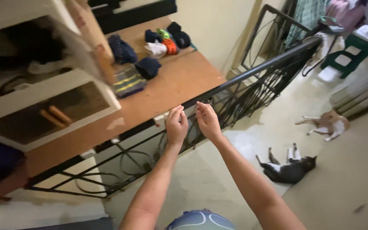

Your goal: Organizing and putting away folded socks into a plastic storage cabinet.

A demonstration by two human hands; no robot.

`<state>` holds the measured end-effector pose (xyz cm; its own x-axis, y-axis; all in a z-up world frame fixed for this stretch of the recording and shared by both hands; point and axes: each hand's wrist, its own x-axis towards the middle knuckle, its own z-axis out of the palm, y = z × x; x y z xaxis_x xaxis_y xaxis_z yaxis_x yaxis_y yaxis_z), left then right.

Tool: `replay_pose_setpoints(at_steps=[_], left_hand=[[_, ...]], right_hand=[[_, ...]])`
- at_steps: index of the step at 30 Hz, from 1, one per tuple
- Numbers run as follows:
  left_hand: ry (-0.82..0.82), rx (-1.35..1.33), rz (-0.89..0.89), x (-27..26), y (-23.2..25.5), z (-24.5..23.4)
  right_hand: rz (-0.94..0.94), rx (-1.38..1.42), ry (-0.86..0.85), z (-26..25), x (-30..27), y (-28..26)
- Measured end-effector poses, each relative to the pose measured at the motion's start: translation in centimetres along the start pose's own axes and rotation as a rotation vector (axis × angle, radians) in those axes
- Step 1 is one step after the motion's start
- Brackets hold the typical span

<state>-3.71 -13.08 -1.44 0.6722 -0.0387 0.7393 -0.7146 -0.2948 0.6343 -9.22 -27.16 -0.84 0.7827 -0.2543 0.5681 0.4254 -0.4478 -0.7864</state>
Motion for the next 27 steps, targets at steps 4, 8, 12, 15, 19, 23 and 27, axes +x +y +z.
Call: replay_pose_setpoints(at_steps=[4,8,12,15,19,23,27], left_hand=[[-0.007,-0.043,-0.027,-0.7,4.2,5.3],[-0.041,-0.061,0.025,0.4,7.5,9.3],[-0.073,-0.143,0.03,2.5,8.1,13.0],[-0.067,-0.162,0.067,4.5,7.0,15.0],[-0.042,-0.135,0.078,7.7,3.8,16.8],[0.021,-0.099,0.072,12.5,-1.1,18.5],[0.065,-0.018,0.081,16.4,-6.7,17.3]], right_hand=[[-0.043,0.011,0.071,-5.3,-0.1,3.4],[0.079,0.083,0.14,-9.1,0.8,5.3],[0.12,0.161,0.194,-10.6,3.1,7.4],[0.157,0.219,0.193,-10.2,5.6,9.3],[0.117,0.403,0.18,-7.7,9.6,11.8],[0.147,0.362,0.131,-4.5,15.9,14.0],[0.153,0.47,0.049,0.8,20.7,17.8]])
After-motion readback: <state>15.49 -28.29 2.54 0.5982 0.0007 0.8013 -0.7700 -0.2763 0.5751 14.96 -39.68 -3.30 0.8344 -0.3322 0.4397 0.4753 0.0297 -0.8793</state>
